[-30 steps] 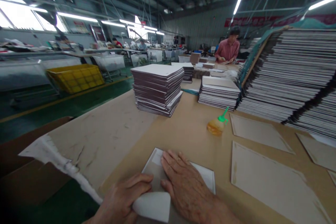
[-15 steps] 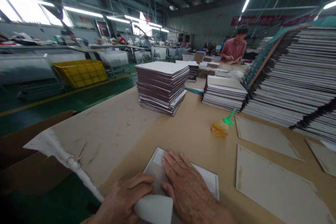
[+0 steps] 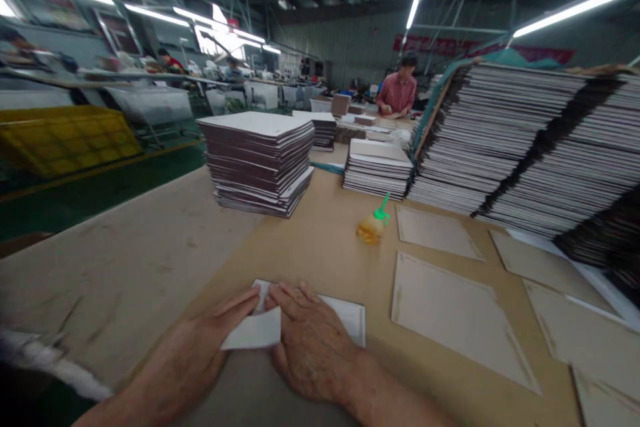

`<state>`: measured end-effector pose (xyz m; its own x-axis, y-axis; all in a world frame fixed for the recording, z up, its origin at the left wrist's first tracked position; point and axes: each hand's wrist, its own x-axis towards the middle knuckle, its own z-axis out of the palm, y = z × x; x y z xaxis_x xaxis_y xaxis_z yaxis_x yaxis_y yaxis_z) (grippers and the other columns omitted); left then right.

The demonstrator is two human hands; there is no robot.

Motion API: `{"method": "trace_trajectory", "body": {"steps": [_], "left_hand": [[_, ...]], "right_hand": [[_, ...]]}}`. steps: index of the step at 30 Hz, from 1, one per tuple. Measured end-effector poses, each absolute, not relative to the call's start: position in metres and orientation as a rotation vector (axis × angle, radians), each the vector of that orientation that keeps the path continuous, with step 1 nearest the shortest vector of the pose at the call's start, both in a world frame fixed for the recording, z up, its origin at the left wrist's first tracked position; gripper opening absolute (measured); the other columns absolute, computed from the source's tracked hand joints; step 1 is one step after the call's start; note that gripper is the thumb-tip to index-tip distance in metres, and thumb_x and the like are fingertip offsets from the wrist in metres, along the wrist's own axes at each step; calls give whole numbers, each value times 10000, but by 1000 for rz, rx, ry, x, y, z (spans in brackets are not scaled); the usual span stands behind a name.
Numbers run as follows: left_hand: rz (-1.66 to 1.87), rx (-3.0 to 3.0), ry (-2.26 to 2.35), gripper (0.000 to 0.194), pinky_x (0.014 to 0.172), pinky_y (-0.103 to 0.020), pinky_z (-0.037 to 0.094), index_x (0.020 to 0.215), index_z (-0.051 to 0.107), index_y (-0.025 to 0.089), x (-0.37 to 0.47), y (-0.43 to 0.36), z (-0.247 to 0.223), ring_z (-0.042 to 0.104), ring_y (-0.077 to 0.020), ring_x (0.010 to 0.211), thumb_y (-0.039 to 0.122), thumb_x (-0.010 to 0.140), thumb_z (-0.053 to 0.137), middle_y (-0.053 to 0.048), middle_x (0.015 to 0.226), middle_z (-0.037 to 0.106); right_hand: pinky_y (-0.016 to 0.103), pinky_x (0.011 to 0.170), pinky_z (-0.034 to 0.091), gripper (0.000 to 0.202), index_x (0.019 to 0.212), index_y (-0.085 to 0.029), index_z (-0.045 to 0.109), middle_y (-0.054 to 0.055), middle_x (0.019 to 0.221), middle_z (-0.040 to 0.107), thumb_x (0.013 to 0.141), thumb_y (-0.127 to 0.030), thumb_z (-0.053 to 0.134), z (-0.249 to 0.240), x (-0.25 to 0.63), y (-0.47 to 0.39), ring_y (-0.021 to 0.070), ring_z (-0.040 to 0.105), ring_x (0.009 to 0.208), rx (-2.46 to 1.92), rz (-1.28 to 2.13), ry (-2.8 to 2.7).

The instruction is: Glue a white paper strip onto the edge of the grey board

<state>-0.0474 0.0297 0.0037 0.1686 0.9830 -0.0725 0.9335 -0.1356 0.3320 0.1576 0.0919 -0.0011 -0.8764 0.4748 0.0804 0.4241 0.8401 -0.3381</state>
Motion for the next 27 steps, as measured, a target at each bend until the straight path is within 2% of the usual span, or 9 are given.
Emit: {"method": "trace_trajectory", "body": {"steps": [5,10,14,17,20,22,23,25,27], "left_hand": [[59,2194,1914,725,1029,-448,446,1462,323,237,-46,32,-2,596,-255,1159,47,762,344,-13,1513,346],[18,2214,1966,720,1006,-468,466,1429,390,204,-43,31,2,608,-265,1142,22,735,339,-43,1491,384],[104,2240,1952,711,1004,-486,467,1414,413,202,-43,29,4,568,-272,1193,18,730,355,-40,1481,400],[193,2243,1933,712,1009,-481,464,1395,441,202,-43,27,5,544,-262,1221,-3,719,349,-31,1470,417],[253,2254,1911,690,1038,-453,442,1369,476,201,-43,26,7,531,-247,1235,-4,721,356,-25,1451,446],[273,2254,1898,698,1057,-420,426,1361,486,205,-44,26,7,535,-228,1232,-9,707,366,-21,1440,465],[301,2255,1892,697,1066,-400,416,1362,485,205,-45,27,6,531,-215,1236,-7,708,368,-21,1438,470],[439,2278,1868,644,1086,-369,389,1357,491,199,-50,28,1,514,-193,1256,27,747,376,-31,1423,493],[646,2297,1827,537,1098,-359,369,1342,512,210,-60,29,-7,498,-185,1270,122,826,389,-34,1395,529]], "right_hand": [[409,1186,106,587,1478,-118,270,110,1539,263,961,-358,413,4,159,91,202,174,1425,-753,531,-2806],[424,1188,92,737,1500,-87,188,129,1565,104,949,-510,435,2,179,84,229,53,1439,-936,620,-2808],[446,1183,114,765,1503,-85,146,122,1562,14,931,-466,482,3,208,75,252,11,1434,-1209,592,-2805],[481,1174,144,718,1492,-62,187,137,1554,50,934,-411,474,-2,229,65,277,41,1428,-1383,502,-2751],[564,1136,222,721,1475,-29,246,184,1536,102,929,-444,468,-23,240,54,348,96,1410,-1387,360,-2681],[607,1100,279,724,1480,-74,273,184,1522,174,908,-447,514,-41,238,43,395,165,1386,-1209,284,-2694],[614,1080,318,686,1486,-134,284,162,1510,238,908,-410,530,-49,235,37,403,223,1369,-1102,259,-2705],[587,1045,397,611,1491,-284,273,78,1473,364,928,-278,507,-57,225,24,380,341,1330,-991,219,-2693],[590,1002,446,633,1490,-348,252,42,1444,425,921,-230,503,-50,214,10,378,408,1296,-1015,183,-2653]]}}
